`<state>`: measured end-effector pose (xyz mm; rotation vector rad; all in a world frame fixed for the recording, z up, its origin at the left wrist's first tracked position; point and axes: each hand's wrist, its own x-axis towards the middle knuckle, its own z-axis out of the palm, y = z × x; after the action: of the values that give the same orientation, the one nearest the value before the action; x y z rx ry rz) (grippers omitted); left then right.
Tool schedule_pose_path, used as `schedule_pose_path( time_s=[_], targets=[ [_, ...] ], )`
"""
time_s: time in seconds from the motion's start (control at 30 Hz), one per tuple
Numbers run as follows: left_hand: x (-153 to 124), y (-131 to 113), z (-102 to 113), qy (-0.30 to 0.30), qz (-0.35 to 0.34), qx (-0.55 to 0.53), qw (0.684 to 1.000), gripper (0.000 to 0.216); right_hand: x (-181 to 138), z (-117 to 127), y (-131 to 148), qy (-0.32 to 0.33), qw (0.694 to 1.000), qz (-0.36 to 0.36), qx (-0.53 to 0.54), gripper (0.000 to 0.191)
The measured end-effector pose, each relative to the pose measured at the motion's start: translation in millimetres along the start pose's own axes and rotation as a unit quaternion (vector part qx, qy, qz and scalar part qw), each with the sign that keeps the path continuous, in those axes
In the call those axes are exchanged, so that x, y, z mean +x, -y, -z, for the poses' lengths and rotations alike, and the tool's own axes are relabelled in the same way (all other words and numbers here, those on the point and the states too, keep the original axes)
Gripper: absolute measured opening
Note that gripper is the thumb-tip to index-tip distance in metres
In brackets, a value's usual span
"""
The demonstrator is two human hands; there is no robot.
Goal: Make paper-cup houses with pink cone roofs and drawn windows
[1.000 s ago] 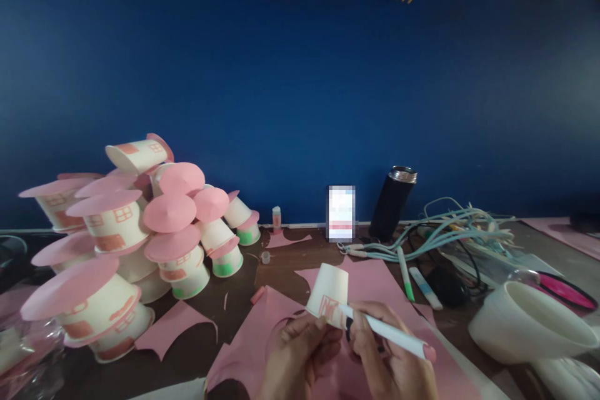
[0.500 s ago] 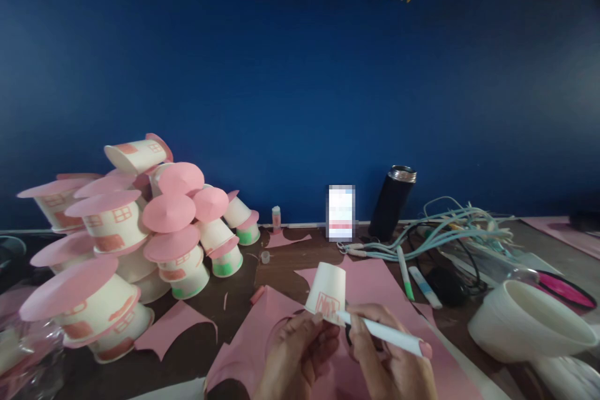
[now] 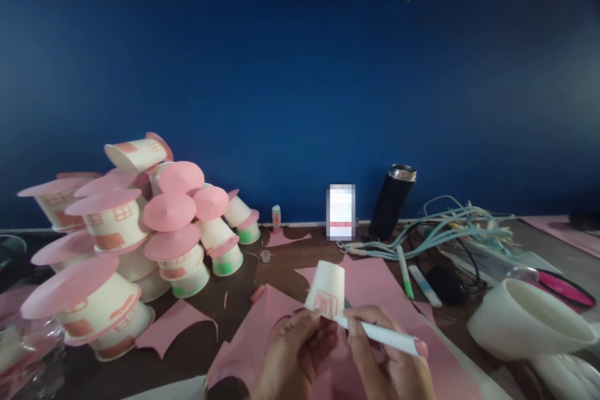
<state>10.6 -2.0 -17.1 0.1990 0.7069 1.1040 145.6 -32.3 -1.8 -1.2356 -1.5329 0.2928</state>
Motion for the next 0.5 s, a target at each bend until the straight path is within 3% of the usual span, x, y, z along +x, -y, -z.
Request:
schedule_pose_path(
  time_s=[0.5],
  targets=[
    [-3.1,-1.9,-1.7,0.015,0.001,0.005,1.0,0.014,0.2,3.9,-5.1,0.012,1.0,-0.005,-0.019,0.019]
  ],
)
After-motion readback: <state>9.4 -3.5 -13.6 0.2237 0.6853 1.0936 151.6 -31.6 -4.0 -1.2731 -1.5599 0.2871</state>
